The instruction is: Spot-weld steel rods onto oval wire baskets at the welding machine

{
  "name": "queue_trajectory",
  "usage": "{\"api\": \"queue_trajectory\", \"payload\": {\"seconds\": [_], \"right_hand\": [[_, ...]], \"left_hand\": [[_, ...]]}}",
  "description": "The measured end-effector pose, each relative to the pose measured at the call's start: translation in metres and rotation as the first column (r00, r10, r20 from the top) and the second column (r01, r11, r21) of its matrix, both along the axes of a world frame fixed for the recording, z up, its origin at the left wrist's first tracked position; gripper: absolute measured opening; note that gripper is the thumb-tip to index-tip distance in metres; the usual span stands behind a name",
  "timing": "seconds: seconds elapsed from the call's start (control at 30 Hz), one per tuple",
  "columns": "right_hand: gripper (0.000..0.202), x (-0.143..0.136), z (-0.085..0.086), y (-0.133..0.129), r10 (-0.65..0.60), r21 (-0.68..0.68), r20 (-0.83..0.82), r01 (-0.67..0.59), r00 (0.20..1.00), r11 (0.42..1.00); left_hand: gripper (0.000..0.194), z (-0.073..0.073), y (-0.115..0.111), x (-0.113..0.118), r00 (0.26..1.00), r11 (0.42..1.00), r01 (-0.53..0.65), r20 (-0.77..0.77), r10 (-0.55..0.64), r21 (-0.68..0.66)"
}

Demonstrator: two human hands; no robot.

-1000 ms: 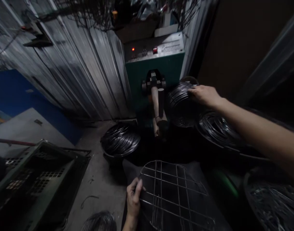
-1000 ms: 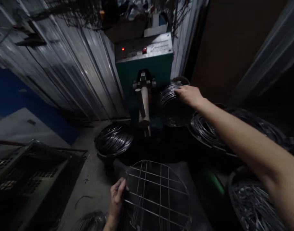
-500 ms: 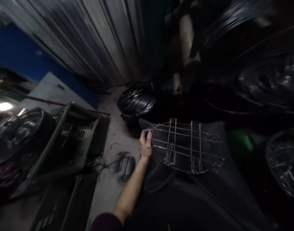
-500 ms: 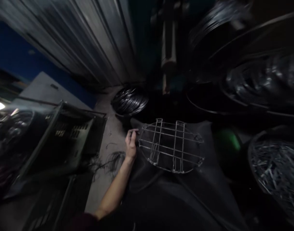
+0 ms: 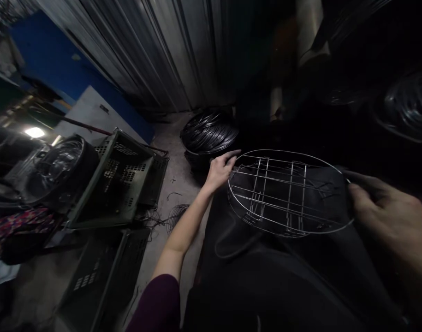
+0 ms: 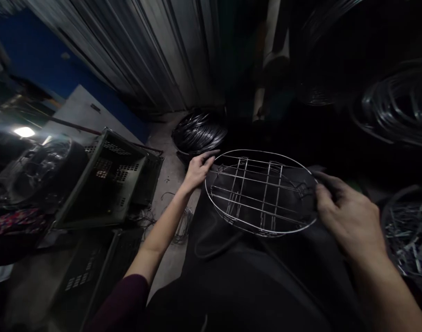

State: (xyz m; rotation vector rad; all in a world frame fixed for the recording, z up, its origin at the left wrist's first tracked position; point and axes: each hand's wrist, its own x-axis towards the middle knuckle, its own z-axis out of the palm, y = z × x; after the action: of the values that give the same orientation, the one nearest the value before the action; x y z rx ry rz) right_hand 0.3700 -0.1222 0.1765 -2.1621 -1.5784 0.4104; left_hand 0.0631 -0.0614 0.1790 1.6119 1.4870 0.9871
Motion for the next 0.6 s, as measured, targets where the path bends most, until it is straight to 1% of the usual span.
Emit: {"api": "queue_trajectory", "payload": {"seconds": [0.07,0.1,0.2,0.3,0.4,0.5,0.6], "right_hand": [[0.056,-0.005,0.002,-0.008,-0.053,-0.119,0.046,0.058,0.998,0.991],[0.059,-0.007,0.001,-0.011,-0.071,-0.157,0.067,0.081,0.995,0.984],[0.062,-0.011,-0.004,-0.014,-0.077,-0.175,0.105,0.094,0.992,0.98],[0.061,-0.013,-0.011,-0.016,-0.093,-0.136,0.116,0.108,0.989,0.985],[0.06,-0.013,-0.015,-0.018,-0.105,-0.11,0.08,0.113,0.991,0.987],[0.058,-0.012,-0.016,-0.018,-0.081,-0.072,0.029,0.083,0.996,0.994],[0.056,-0.01,-0.015,-0.016,-0.064,-0.066,0.015,0.065,0.998,0.996]], "left_hand": [[0.028,-0.003,0.01,0.005,0.987,0.999,0.033,-0.158,-0.033,-0.002],[0.028,-0.004,0.013,0.008,0.975,0.999,0.034,-0.219,-0.037,-0.016],[0.026,-0.007,0.012,0.015,0.942,0.998,0.027,-0.334,-0.042,-0.049],[0.023,-0.011,0.006,0.014,0.934,0.998,0.056,-0.351,-0.067,-0.042],[0.021,-0.016,-0.004,0.011,0.935,0.998,0.066,-0.348,-0.066,-0.013],[0.026,-0.022,-0.014,0.008,0.946,0.999,0.036,-0.323,-0.034,0.001],[0.03,-0.028,-0.018,0.007,0.962,0.999,0.047,-0.268,-0.041,0.013]]}}
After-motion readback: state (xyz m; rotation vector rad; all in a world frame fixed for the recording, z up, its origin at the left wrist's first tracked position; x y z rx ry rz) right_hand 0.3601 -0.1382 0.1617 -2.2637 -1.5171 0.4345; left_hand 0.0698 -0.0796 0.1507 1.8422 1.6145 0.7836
